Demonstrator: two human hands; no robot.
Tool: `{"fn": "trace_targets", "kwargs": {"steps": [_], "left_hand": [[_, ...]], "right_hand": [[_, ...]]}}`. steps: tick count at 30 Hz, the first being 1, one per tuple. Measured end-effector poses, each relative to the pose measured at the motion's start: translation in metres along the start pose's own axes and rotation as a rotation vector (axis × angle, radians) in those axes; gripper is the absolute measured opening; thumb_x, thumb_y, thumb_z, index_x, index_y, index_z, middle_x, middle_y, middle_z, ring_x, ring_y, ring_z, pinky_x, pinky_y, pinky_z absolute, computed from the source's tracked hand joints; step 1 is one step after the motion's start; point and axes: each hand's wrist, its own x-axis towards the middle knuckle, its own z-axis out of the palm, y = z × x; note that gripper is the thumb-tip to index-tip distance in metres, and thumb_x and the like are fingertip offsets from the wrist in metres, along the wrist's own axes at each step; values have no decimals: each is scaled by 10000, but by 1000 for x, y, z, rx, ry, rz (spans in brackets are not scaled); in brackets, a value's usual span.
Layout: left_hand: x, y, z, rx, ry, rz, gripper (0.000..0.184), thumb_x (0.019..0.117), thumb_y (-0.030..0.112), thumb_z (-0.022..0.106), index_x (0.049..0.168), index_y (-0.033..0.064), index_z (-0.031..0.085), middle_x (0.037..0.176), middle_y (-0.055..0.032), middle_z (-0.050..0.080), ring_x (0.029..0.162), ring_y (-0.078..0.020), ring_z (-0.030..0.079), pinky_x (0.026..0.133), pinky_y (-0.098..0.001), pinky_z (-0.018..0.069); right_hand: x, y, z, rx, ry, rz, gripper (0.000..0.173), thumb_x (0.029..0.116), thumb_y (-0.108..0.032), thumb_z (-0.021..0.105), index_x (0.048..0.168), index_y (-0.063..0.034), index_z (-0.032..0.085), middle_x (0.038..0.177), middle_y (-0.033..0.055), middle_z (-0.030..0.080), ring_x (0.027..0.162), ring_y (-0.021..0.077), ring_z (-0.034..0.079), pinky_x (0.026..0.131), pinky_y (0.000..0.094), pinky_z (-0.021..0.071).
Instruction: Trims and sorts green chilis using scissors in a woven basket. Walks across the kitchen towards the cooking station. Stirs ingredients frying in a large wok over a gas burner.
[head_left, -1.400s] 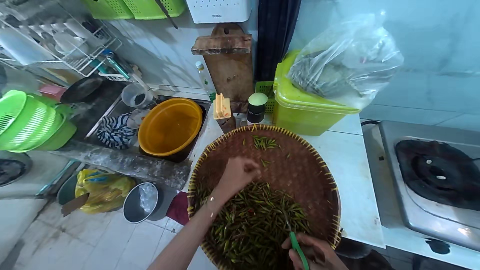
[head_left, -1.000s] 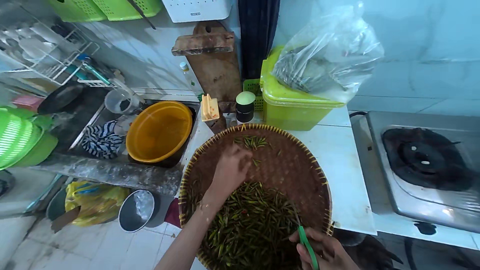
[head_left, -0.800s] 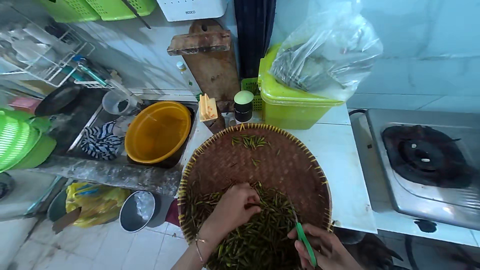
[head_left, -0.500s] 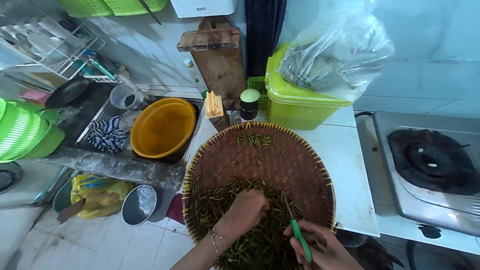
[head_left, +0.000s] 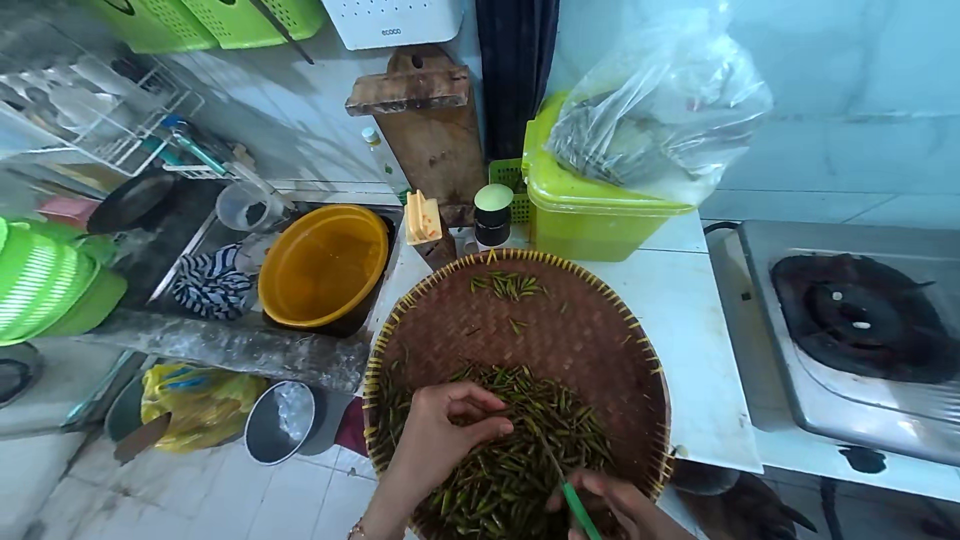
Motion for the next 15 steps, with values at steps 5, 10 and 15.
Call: {"fn": "trace_targets", "kwargs": {"steps": [5,10,15], "left_hand": [[-10,-2,20,-382,65,-94,281,816,50,850,1074,-15,760,994,-164,768,839,-288,768,766,-398,672],[-15,1,32,-533,75,-185,259,811,13,837,1051,-30,748,976,-181,756,805,-284,761,755,-403,666],[-15,-3,31,-516,40,-155,227,804,27,848,1001,-24,745,894,-162,756,762,-241,753,722,-360,657]], "right_hand": [[9,-2,5,-43,35,-68,381,982,-305,714,1273,-70,638,1046,66,719,813,153,693,661,345,602],[8,-11,0,-77,78,-55,360,975,-292,727,1267,-91,665,1002,60,723,740,146,688,582,332,595],[6,-11,-8,-96,56,-39,338,981,-284,721,1266,-107,679,942,56,735,698,147,686,549,326,583]]}}
